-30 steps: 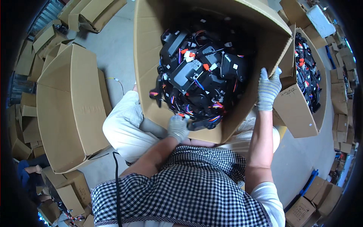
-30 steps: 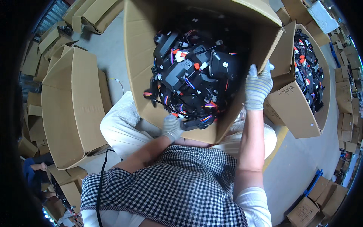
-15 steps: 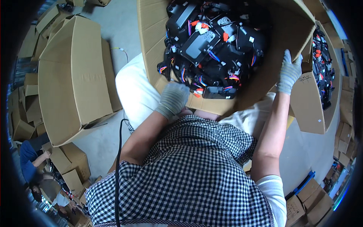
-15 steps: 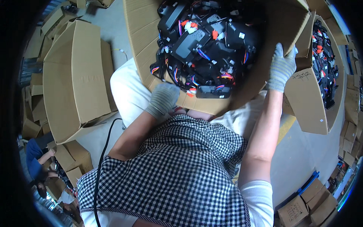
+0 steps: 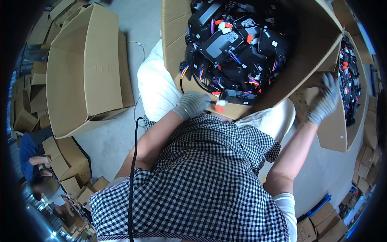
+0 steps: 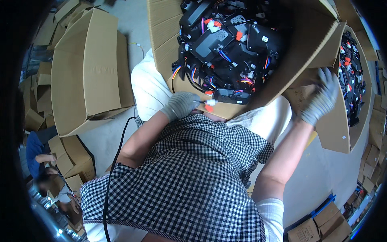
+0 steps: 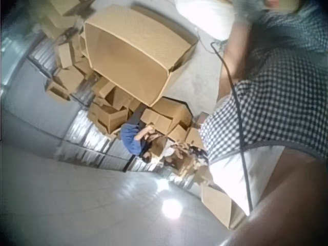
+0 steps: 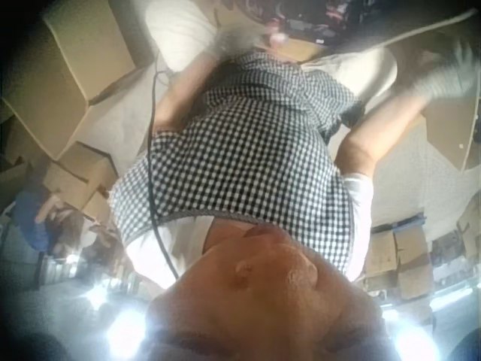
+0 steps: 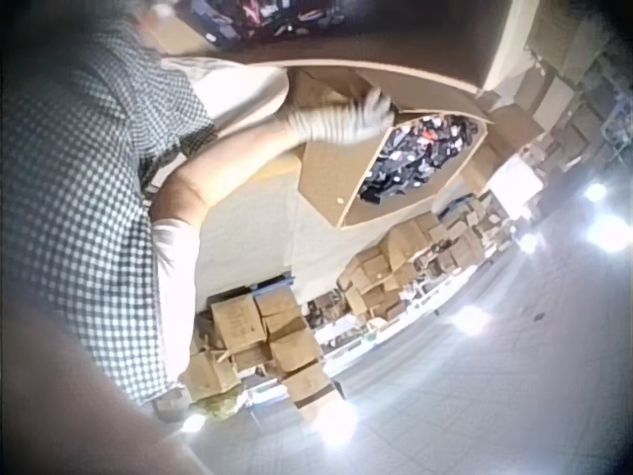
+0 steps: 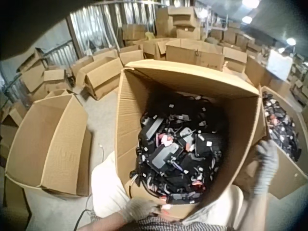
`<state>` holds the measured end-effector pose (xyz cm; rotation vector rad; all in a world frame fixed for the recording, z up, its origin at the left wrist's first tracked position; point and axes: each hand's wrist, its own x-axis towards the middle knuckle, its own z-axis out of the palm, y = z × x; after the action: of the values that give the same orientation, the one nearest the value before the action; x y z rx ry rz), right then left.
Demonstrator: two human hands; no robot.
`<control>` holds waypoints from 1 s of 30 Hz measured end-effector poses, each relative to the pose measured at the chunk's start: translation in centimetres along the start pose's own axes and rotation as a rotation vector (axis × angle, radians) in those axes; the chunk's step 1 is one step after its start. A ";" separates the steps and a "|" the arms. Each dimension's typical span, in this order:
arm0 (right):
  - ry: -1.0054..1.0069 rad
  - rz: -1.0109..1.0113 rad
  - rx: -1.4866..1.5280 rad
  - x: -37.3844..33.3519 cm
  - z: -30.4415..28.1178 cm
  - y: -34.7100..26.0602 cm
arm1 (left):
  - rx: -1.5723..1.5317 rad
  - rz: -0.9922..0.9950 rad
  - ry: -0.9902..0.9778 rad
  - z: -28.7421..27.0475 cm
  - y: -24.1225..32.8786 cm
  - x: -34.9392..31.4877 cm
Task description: The person sorts electronic modules with wiring harnesses by hand, taking them from a large cardboard box on the floor.
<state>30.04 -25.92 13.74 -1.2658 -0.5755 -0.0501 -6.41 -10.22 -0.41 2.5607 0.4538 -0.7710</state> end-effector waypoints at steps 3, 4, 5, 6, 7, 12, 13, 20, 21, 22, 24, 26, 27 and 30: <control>0.374 -0.082 -0.260 1.6 -7.5 -4.2 | -0.491 0.314 0.779 2.4 -0.7 -1.3; 0.379 -0.209 -0.347 1.4 -10.2 -5.7 | -0.494 0.313 0.779 1.5 0.4 -2.0; 0.336 -0.327 -0.373 0.7 -11.4 -7.5 | -0.731 0.249 0.779 -0.9 2.0 -3.3; 0.291 -0.447 -0.400 0.3 -12.1 -9.2 | -0.969 0.184 0.771 -2.7 3.5 -4.5; 0.293 -0.450 -0.404 -0.6 -11.2 -10.6 | -0.958 0.160 0.777 -3.6 4.3 -5.2; -0.250 0.346 -0.404 -12.9 -1.0 -12.2 | -0.756 0.328 0.879 -4.7 4.7 -6.6; -0.460 0.567 -0.182 -14.9 1.6 -12.3 | -0.735 0.361 0.878 -4.3 4.7 -6.6; -0.856 0.936 0.066 -20.3 6.3 -7.4 | -0.614 0.301 0.676 -3.0 5.0 -8.1; -0.886 1.002 0.089 -20.0 6.6 -7.4 | -0.595 0.262 0.727 -2.8 5.0 -8.2; -0.914 1.067 0.113 -19.7 6.8 -7.5 | -0.576 0.224 0.777 -2.7 5.1 -8.2; -0.917 1.134 0.184 -19.1 6.9 -7.3 | -0.508 0.209 0.690 -3.2 5.0 -8.8; -1.071 1.282 0.185 -18.3 6.3 -6.2 | -0.443 0.198 0.603 -3.2 5.0 -9.0; -1.043 1.313 0.233 -18.8 6.1 -5.5 | -0.417 0.242 0.666 -3.0 5.0 -9.0; -0.998 1.338 0.353 -20.4 6.0 -4.2 | -0.464 0.299 0.702 -2.7 4.6 -8.8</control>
<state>8.74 -27.40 9.67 -1.0450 -0.4165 1.7867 -10.24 -14.50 8.17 2.2993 0.3791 0.3319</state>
